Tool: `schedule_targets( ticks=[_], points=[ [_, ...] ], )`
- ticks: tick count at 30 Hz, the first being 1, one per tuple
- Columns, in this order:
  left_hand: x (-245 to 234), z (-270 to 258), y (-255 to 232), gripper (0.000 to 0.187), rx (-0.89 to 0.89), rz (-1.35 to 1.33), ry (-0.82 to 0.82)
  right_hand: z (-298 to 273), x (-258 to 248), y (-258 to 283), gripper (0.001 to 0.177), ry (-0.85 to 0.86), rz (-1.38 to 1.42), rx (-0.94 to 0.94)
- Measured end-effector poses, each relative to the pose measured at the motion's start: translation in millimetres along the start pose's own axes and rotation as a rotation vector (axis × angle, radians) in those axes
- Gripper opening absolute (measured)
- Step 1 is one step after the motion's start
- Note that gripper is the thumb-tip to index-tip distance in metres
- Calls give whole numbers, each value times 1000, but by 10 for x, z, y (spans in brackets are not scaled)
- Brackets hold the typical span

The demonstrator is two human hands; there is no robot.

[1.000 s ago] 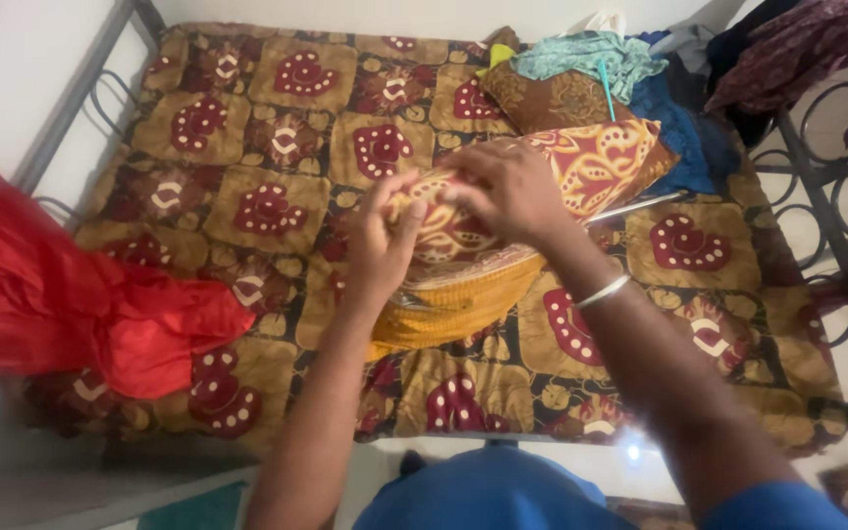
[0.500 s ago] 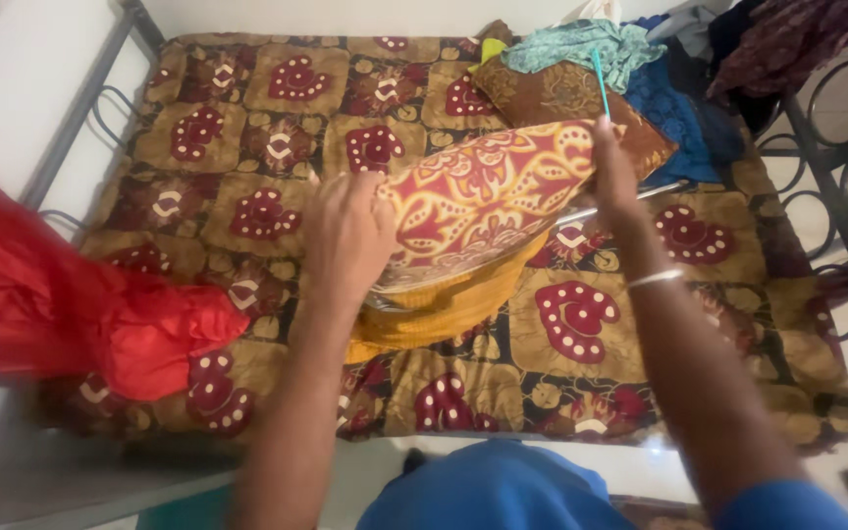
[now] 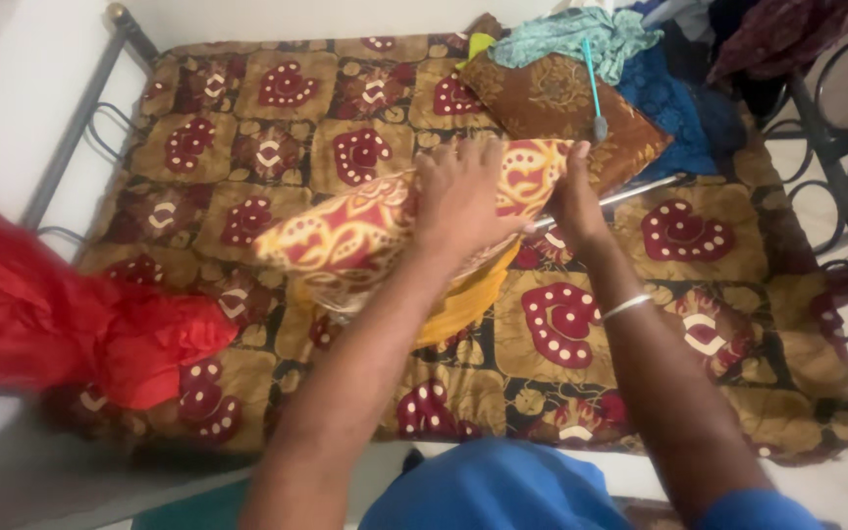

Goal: The person uses a long-handled brush to repeatedly hit and sweep a yellow pillow on a bed. They then flip the pillow over and continue brushing the other side before folding the pillow in half.

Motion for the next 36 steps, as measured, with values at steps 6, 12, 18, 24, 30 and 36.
schedule_targets(
  ticks=[6, 12, 18, 24, 30, 36],
  points=[
    [344, 243, -407, 56, 84, -130, -61, 109, -312, -487, 41, -40, -145, -8],
    [418, 155, -237, 33, 96, -302, -106, -46, -224, -1051, 27, -76, -760, 373],
    [280, 26, 61, 39, 0, -273, -116, 116, -164, -1428, 20, -155, -1256, 62],
    [281, -159, 206, 40, 58, -300, -288, 258, -214, -1665, 12, -70, -1363, -141],
    [321, -395, 148, 31, 150, -358, -388, 14, -388, -1971, 17, -51, -1229, -93],
    [308, -383, 89, 29, 65, -383, -251, 49, -554, -2243, 24, -44, -1520, 45]
  ],
)
Point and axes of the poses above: each hand's wrist, its own z-axis towards the middle knuckle, its own x-axis out of the palm, y = z × x, the point moved 1 cm from there along z, towards the middle knuckle, and after that the axes turned 3 degrees about -z, right-handed, at the moved point
